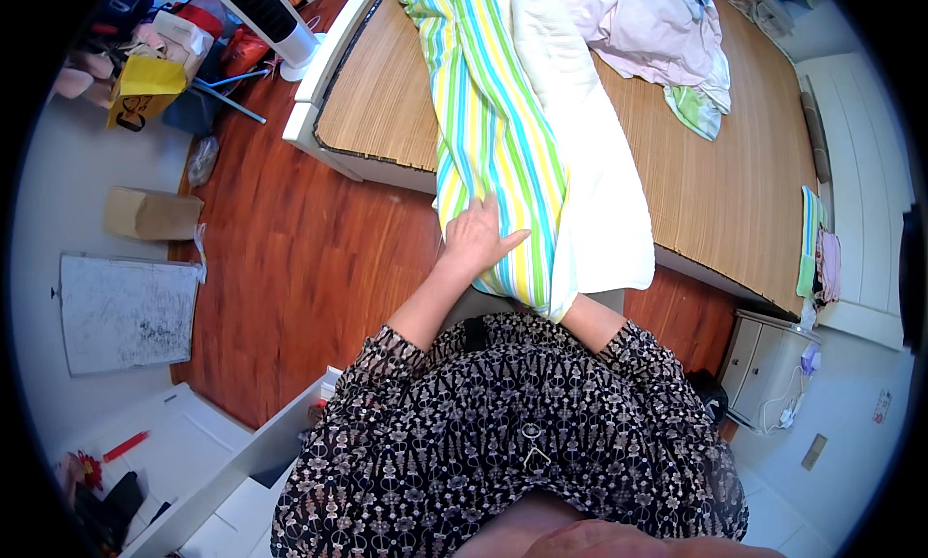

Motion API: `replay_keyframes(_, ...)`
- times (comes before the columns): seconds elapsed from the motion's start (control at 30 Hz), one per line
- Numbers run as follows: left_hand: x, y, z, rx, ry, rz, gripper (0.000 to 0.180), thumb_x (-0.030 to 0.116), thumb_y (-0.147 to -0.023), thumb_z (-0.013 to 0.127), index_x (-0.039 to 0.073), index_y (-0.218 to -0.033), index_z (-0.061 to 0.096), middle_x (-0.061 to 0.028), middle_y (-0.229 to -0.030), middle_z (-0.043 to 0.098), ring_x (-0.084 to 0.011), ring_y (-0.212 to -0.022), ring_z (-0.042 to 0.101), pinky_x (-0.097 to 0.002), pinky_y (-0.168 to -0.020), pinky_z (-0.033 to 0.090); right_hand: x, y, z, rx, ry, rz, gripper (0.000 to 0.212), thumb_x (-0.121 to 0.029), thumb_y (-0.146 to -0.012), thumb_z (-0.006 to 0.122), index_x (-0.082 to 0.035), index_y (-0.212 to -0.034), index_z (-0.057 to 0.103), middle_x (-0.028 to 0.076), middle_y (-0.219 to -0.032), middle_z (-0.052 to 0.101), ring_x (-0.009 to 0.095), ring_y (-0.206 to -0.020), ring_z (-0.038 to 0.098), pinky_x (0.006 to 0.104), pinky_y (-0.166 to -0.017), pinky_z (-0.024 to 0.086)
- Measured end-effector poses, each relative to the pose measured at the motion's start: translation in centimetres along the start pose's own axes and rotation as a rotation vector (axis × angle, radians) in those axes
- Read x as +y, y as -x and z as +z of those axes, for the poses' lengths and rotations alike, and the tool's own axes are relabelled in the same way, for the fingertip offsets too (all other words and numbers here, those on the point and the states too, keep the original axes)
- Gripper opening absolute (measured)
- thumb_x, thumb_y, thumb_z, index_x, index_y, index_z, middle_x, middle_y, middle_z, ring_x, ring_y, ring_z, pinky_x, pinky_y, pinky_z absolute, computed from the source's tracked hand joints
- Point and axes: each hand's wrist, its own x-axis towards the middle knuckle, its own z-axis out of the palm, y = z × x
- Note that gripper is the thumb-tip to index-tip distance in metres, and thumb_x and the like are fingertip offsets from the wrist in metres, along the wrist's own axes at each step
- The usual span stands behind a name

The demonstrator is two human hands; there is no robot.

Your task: The person puts a striped pillowcase onto a white pillow by hand, smoothing the fabric and tucking the pillow inside.

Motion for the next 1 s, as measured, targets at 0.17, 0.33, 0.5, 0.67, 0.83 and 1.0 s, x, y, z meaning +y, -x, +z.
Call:
replay_keyframes(0.17,-4.7,-2.4,5.8,-0.275,0.033,-0.038,0.043,0.040,-0.086,0.054,0.000,-0.084,0.067,-0.0221,-0.085,0.066,-0.0392,-0.083,0.063,-0.0440,-0.078,0.049,1.5,-0.1,0.7,-0.009,-0.101,0.015,0.036,-0.017,-0.099,0.040,-0.001,-0.131,0.042,0.013,-0.127,0.050,0.021,-0.114,0.051,0.0296,-0.099,0.042)
replay_keyframes(0.33,-3.5,-3.4,-0.1,0.038,0.915,-0.046,0.030,0.027,-0.095,0.051,0.000,-0.088,0.063,-0.0037,-0.081,0.065,-0.0143,-0.073,0.060,-0.0304,-0.068,0.048,0.2,-1.2,0.3,-0.066,-0.145,-0.019,0.034,-0.016,-0.102,0.036,-0.001,-0.131,0.041,0.012,-0.128,0.049,0.019,-0.114,0.050,0.0283,-0.099,0.042)
replay_keyframes(0.5,10.7,-3.0,-12.7,-0.201,1.416,0.534,0.017,0.016,-0.097,0.050,0.008,-0.083,0.053,0.0081,-0.072,0.047,0.0010,-0.068,0.041,-0.0191,-0.058,0.037,-1.1,-1.6,-2.2,-0.051,0.057,0.011,0.032,-0.015,-0.100,0.040,-0.002,-0.129,0.043,0.011,-0.124,0.051,0.018,-0.111,0.051,0.0279,-0.098,0.043)
replay_keyframes(0.67,19.1,-4.3,-6.0,-0.219,1.301,0.748,0.029,0.017,-0.089,0.055,-0.001,-0.069,0.043,-0.0104,-0.058,0.042,-0.0144,-0.056,0.040,-0.0334,-0.055,0.039,-3.7,7.2,-1.2,0.025,0.346,0.167,0.033,-0.015,-0.100,0.041,-0.003,-0.130,0.042,0.011,-0.125,0.050,0.018,-0.111,0.051,0.0283,-0.098,0.043)
replay_keyframes(0.83,20.1,-5.2,-6.6,-0.238,1.094,0.757,0.026,0.020,-0.092,0.052,-0.001,-0.077,0.050,-0.0155,-0.066,0.048,-0.0156,-0.064,0.048,-0.0354,-0.060,0.041,-0.4,5.7,-0.9,0.030,0.207,0.104,0.034,-0.015,-0.099,0.042,-0.003,-0.131,0.041,0.011,-0.126,0.050,0.019,-0.112,0.051,0.0287,-0.098,0.043)
replay_keyframes(1.0,10.5,-4.7,-0.8,-0.336,0.822,0.509,0.024,0.021,-0.093,0.053,-0.001,-0.095,0.062,-0.0171,-0.088,0.063,-0.0222,-0.083,0.063,-0.0366,-0.077,0.047,1.8,0.1,-1.2,0.031,0.059,-0.004,0.036,-0.015,-0.099,0.043,-0.003,-0.132,0.040,0.011,-0.126,0.050,0.019,-0.112,0.051,0.0291,-0.098,0.044)
